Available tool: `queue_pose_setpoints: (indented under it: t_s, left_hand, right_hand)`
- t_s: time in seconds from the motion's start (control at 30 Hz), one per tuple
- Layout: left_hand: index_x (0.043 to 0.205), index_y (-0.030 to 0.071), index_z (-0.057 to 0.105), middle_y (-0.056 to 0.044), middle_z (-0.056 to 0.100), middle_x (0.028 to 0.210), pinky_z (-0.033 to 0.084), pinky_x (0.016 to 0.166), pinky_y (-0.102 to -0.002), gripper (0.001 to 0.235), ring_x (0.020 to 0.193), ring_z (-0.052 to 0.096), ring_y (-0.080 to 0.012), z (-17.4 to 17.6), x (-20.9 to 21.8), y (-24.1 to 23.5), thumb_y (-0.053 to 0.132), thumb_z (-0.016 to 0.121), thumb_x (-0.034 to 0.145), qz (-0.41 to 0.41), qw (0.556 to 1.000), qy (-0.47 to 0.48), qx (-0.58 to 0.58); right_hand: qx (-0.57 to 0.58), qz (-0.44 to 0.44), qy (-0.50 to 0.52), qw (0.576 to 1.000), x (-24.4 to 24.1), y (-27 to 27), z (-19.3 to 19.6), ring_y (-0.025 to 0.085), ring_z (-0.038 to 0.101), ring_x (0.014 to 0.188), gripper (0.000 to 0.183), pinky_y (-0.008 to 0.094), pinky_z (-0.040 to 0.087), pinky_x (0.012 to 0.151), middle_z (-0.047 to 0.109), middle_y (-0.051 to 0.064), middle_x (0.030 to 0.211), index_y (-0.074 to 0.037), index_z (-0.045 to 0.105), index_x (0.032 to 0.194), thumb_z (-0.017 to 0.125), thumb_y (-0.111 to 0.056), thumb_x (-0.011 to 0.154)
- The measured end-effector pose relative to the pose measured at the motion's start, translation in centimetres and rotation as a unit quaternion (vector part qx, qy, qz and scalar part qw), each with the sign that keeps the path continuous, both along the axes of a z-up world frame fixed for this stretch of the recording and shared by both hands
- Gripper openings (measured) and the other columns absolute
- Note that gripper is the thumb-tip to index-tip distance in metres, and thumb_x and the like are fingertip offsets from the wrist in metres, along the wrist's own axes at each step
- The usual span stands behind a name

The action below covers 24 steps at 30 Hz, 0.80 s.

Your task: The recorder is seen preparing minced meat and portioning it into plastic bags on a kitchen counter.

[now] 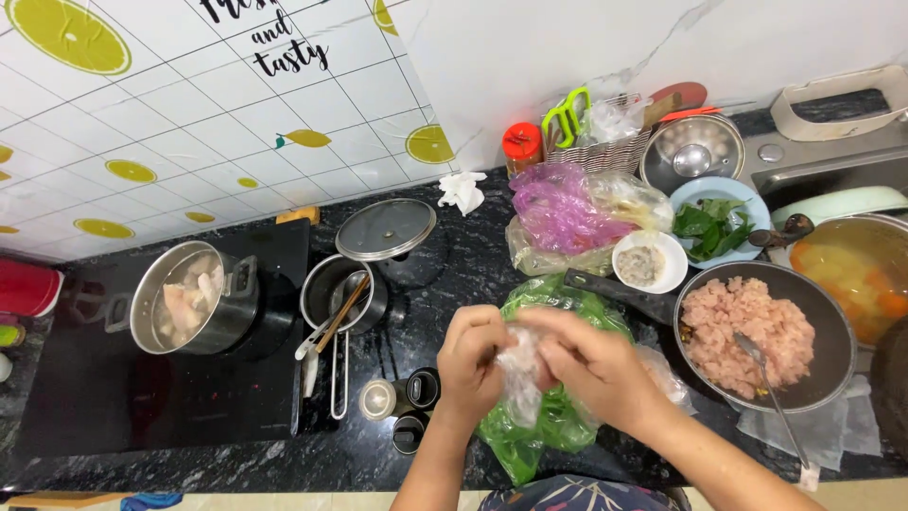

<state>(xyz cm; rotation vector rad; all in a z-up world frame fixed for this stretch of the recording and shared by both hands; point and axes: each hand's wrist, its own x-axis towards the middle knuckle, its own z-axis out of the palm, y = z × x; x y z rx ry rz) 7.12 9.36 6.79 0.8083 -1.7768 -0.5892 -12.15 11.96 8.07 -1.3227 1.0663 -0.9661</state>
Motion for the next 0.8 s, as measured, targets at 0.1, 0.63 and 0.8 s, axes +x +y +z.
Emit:
queue_pose_setpoints:
  t_s: [0.1,0.63,0.8]
  left_hand:
    - [0.1,0.005,0.061,-0.007,0.061,0.106,0.05,0.073,-0.024,0.023,0.089,0.06,-0.0138,0.7,0.7,0.3,-0.005,0.075,0.085,-0.047,0.999,0.006,0.008]
    - [0.093,0.009,0.061,-0.004,0.055,0.106,0.045,0.081,-0.026,0.014,0.093,0.054,-0.0131,1.3,1.4,0.5,-0.002,0.071,0.096,-0.242,0.946,0.118,0.178]
    - [0.091,0.006,0.063,-0.004,0.054,0.106,0.042,0.076,-0.025,0.012,0.09,0.053,-0.0118,0.7,1.6,0.5,-0.003,0.07,0.09,-0.218,0.945,0.11,0.216]
  right_hand:
    - [-0.23,-0.004,0.102,0.968,-0.6,-0.6,1.8,0.022,0.074,0.066,0.025,0.03,0.058,0.059,0.076,0.006,0.082,-0.009,0.072,0.114,0.07,-0.008,0.089]
    - [-0.141,0.027,0.04,0.989,-0.8,0.0,3.0,0.01,0.064,0.053,0.016,0.027,0.052,0.048,0.065,0.001,0.063,-0.007,0.069,0.09,0.075,0.002,0.078]
    - [-0.219,0.025,0.145,0.965,-1.0,0.1,3.2,0.015,0.071,0.054,0.026,0.029,0.053,0.047,0.069,0.003,0.064,-0.01,0.068,0.101,0.074,-0.004,0.077]
